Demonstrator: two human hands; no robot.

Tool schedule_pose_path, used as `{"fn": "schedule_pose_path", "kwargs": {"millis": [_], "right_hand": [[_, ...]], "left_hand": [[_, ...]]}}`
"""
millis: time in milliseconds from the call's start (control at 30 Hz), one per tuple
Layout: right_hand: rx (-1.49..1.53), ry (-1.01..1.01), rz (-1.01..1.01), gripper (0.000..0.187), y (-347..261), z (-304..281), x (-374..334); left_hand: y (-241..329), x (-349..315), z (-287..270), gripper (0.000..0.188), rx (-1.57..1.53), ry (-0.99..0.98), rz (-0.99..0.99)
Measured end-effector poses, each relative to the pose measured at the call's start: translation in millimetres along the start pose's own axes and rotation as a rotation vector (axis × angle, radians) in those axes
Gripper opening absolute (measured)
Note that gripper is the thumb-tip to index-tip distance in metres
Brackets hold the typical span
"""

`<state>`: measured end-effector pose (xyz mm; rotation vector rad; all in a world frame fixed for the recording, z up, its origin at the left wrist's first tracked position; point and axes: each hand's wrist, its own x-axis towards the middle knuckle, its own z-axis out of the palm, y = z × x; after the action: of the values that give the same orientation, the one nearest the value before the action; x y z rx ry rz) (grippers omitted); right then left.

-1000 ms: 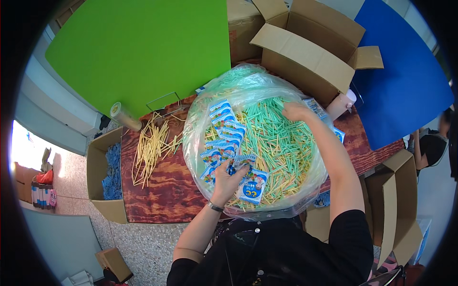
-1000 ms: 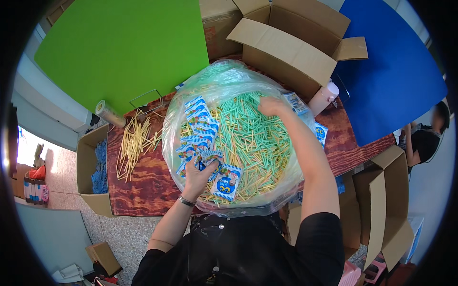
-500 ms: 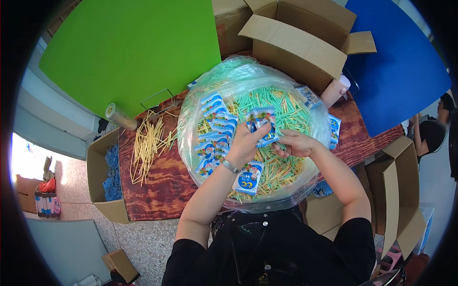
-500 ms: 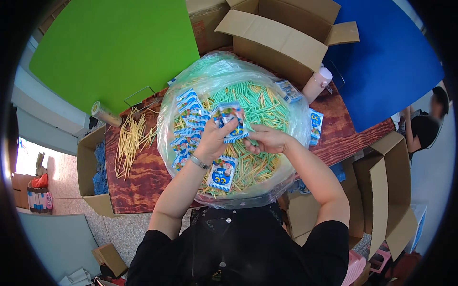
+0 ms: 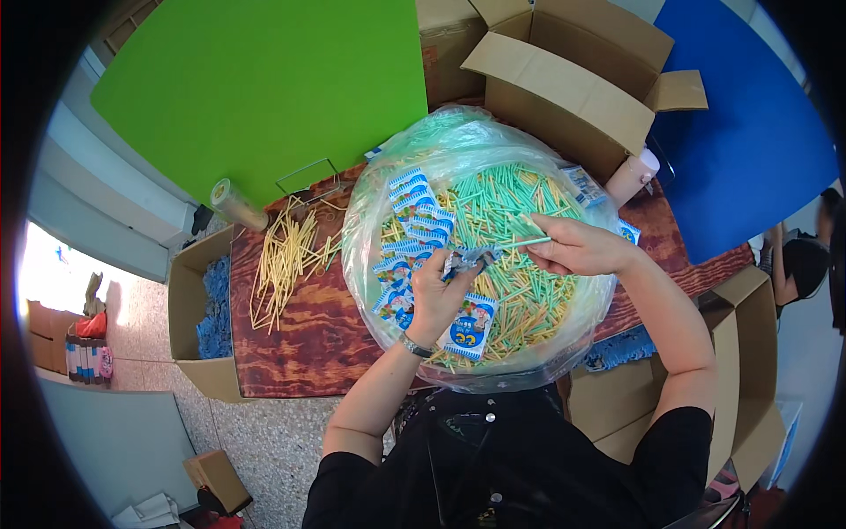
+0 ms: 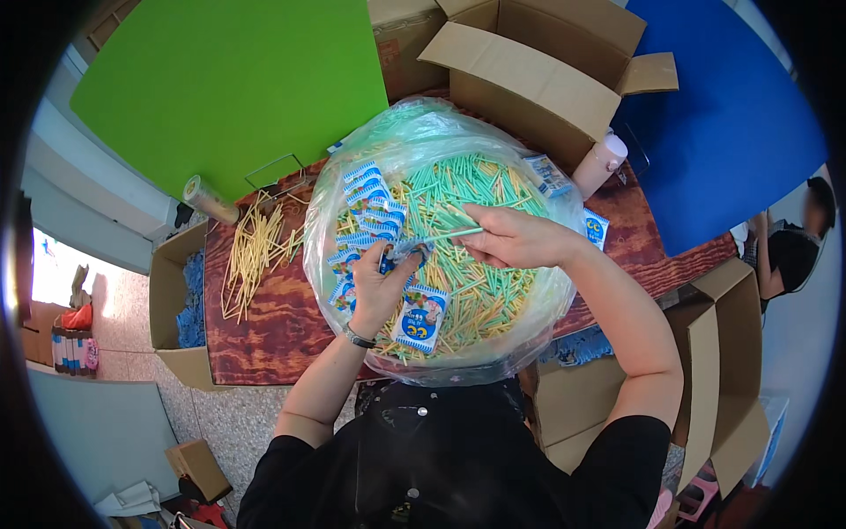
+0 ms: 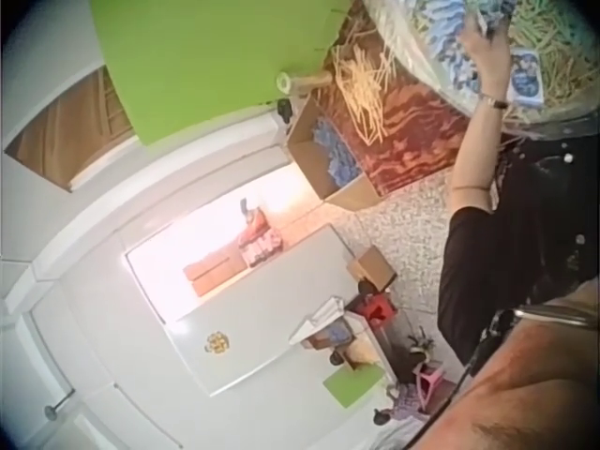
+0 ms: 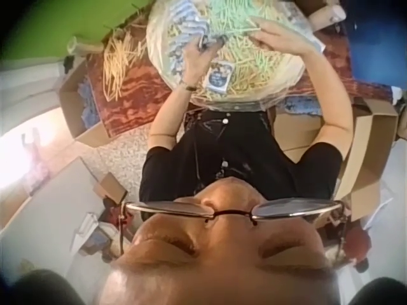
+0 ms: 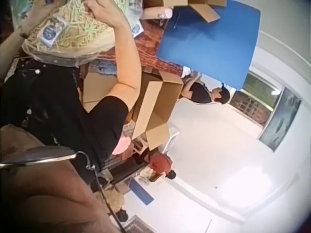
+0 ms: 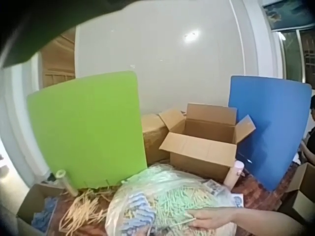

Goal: Picking small blue packets out of a bag of shredded green packing material and placing them into a cardboard box.

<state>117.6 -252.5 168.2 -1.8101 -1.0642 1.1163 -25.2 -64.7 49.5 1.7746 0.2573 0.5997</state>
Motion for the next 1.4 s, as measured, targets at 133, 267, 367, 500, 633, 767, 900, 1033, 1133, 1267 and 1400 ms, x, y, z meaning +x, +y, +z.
{"fn": "schedule_pose_path", "kwargs": {"millis": [133,267,367,500,633,767,900,1033,1133,1267,1400], "right_hand": [[-0.215,0.055,-0.024,0.033,-6,3,9],[-0.279,0.170,0.034,0.037,-11,9,15],[-0.517,0.164,-0.120,0.034,-10,16,20],[-0.783,0.123,-0.188,0.022,-25,17,23],[-0.916,0.047,-0.117,0.016,-43,16,24],[-0.998,-0.027,-0.073,0.016,-52,11,30],[-1.063,-0.158,-0.022,0.018,-54,7,36],[-1.096,-0.329,0.080,0.021,-63,5,41],[-1.135,-0.431,0.098,0.023,-63,2,51],[-1.183,-0.451,0.154,0.024,-69,5,59],[-1.203,-0.468,0.168,0.023,-73,4,65]], "left_hand": [[6,1,-7,0.018,0.032,-0.058,-0.141],[5,-1,-10,0.021,-0.013,-0.013,-0.094],[8,0,-13,0.023,0.038,-0.014,-0.090],[-2,-4,-16,0.024,0.178,-0.027,-0.075],[-1,-6,-17,0.023,0.181,-0.030,-0.072],[3,-7,-20,0.025,0.183,-0.024,-0.033],[12,-8,-23,0.026,0.197,-0.039,-0.044],[13,-10,-24,0.025,0.176,-0.039,-0.050],[7,-13,-24,0.024,0.158,-0.037,-0.073],[4,-15,-24,0.024,0.260,0.025,0.169],[8,-16,-27,0.026,0.278,0.005,0.196]]}}
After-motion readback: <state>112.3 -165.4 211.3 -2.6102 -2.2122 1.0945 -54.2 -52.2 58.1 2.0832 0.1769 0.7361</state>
